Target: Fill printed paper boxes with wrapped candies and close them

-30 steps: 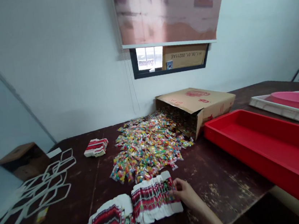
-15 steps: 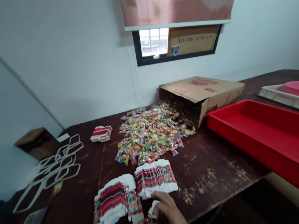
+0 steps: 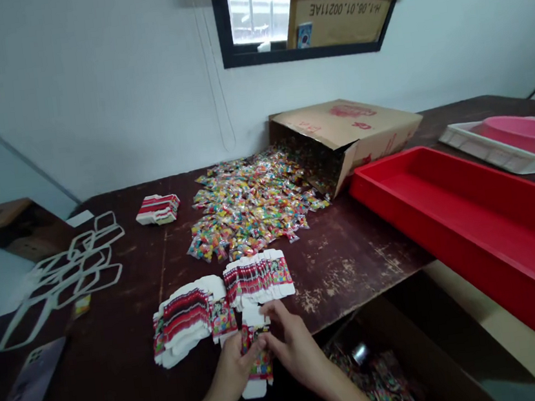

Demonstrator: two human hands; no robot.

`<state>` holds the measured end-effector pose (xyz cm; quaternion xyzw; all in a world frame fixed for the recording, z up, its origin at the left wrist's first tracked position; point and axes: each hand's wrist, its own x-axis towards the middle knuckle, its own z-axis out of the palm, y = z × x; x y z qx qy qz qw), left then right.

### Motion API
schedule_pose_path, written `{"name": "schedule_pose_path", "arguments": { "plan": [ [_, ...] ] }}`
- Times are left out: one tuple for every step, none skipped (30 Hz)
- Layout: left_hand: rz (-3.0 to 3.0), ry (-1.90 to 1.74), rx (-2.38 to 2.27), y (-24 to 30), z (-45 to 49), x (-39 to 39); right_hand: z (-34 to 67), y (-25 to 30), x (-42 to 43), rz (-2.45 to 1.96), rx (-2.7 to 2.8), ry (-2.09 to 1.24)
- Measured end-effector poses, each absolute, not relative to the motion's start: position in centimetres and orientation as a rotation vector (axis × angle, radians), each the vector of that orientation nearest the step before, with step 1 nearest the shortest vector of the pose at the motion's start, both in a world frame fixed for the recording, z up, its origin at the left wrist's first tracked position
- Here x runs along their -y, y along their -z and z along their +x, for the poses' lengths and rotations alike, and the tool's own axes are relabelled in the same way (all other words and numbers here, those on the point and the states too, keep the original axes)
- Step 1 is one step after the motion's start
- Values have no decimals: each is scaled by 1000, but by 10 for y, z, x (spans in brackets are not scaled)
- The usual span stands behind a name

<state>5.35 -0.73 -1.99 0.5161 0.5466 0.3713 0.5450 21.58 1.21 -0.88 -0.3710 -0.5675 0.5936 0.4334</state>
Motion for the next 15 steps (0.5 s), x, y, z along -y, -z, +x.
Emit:
{"name": "schedule_pose_path", "arguments": {
  "plan": [
    [1225, -939, -1311, 23, 53, 10, 213, 15, -9, -933, 1325, -1505],
    [1217, -995, -1309, 25, 53, 13, 212, 21, -6, -933, 1232, -1563],
    [1213, -1033, -1300, 25, 52, 16, 212, 27, -3, -924, 1130, -1656],
    [1221, -1034, -1294, 25, 50, 19, 213, 32, -1, -905, 1016, -1769],
    [1242, -1009, -1291, 24, 48, 23, 215, 37, 1, -878, 905, -1884],
    [1274, -959, -1286, 23, 47, 27, 217, 41, 3, -846, 813, -1987],
    [1306, -897, -1276, 22, 45, 30, 220, 45, 5, -815, 745, -2067],
    [1336, -839, -1258, 21, 44, 34, 222, 48, 7, -793, 701, -2130],
    [1364, -786, -1237, 19, 42, 38, 224, 50, 8, -781, 681, -2189],
    [1387, -744, -1221, 18, 41, 41, 226, 52, 9, -771, 677, -2255],
    [1405, -721, -1224, 16, 41, 44, 226, 53, 10, -762, 674, -2325],
    [1405, -723, -1244, 15, 40, 46, 226, 54, 9, -751, 669, -2394],
    [1372, -746, -1272, 13, 40, 48, 226, 53, 8, -738, 662, -2460],
    [1297, -779, -1290, 12, 41, 49, 225, 52, 7, -728, 663, -2514],
    [1180, -820, -1292, 12, 41, 51, 223, 50, 5, -729, 671, -2545]
  ]
}}
